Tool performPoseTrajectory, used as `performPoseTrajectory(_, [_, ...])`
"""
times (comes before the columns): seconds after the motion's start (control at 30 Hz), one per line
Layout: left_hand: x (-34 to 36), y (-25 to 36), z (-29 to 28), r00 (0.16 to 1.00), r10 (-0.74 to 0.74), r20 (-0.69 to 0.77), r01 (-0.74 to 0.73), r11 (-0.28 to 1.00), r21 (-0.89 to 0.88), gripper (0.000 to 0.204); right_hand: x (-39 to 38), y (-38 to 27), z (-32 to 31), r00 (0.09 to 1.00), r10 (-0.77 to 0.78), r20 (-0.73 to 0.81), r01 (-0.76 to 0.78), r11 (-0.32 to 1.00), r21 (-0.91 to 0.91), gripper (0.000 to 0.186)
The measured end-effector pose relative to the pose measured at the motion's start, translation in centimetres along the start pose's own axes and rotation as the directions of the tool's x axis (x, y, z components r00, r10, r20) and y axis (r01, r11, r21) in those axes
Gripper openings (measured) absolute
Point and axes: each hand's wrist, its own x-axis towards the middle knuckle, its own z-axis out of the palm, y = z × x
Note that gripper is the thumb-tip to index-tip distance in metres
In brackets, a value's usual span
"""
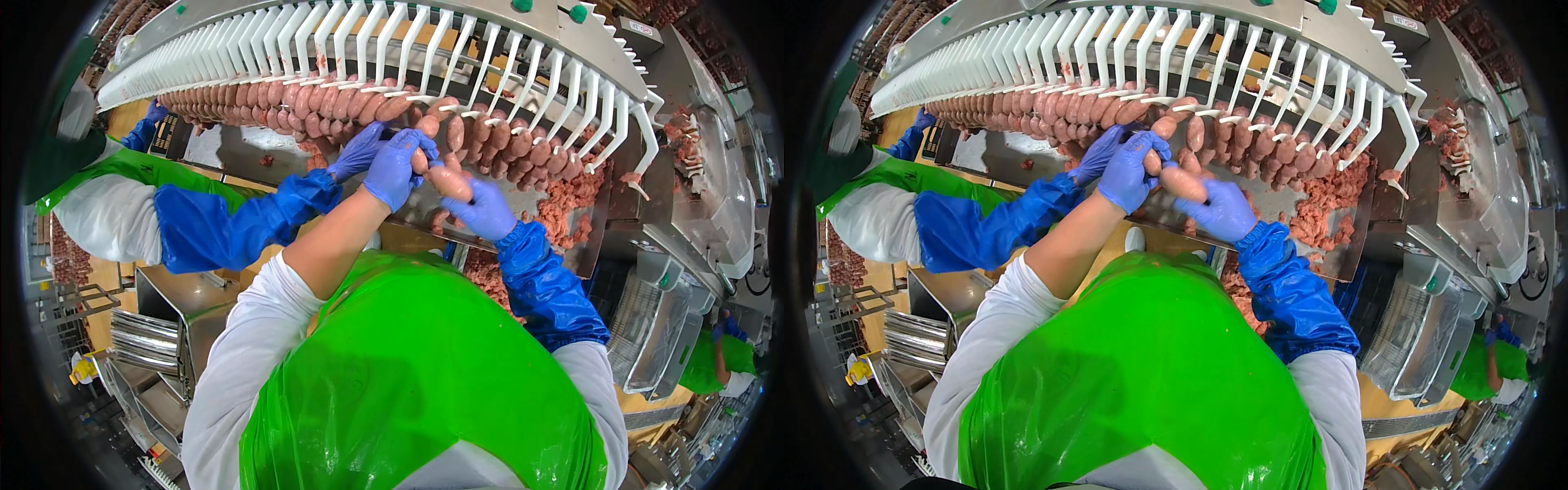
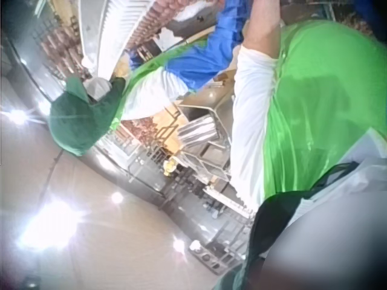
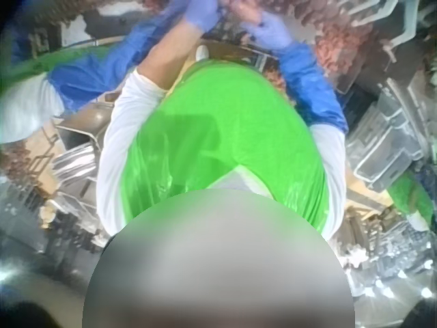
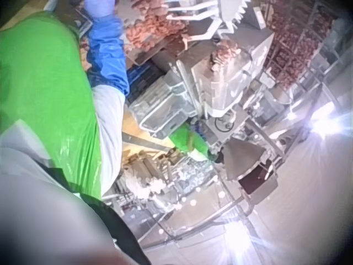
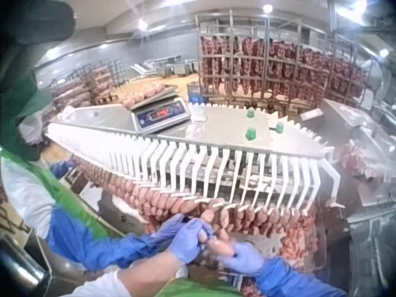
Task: The person stands at a conveyor belt in a meat processing facility, wearing gloves and a green apron. They repeatedly pick up links of raw sausage from the moving belt, separate them, and place them into a black plastic crate. The person continues this process throughout the clip.
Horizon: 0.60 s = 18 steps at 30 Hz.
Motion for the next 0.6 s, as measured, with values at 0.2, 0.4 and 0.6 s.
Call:
performPoseTrajectory(0.2, [-0.7,1.1,0.6,0.994,0.091,0.058,-0.098,0.986,0.135,0.029,0.2,1.1,0.0,0.967,-0.129,-0.22,0.015,0.89,-0.456,0.03])
performPoseTrajectory(0.4, [0.1,0.8,0.7,0.997,-0.072,-0.018,0.073,0.997,0.026,0.024,0.0,-2.4,-1.6,0.924,-0.024,0.381,0.218,0.853,-0.475,0.044])
performPoseTrajectory(0.6, [-1.0,2.2,1.0,1.0,0.011,-0.015,-0.011,1.0,0.0,0.022,0.2,1.7,0.9,0.897,-0.136,-0.42,0.086,0.987,-0.134,0.031])
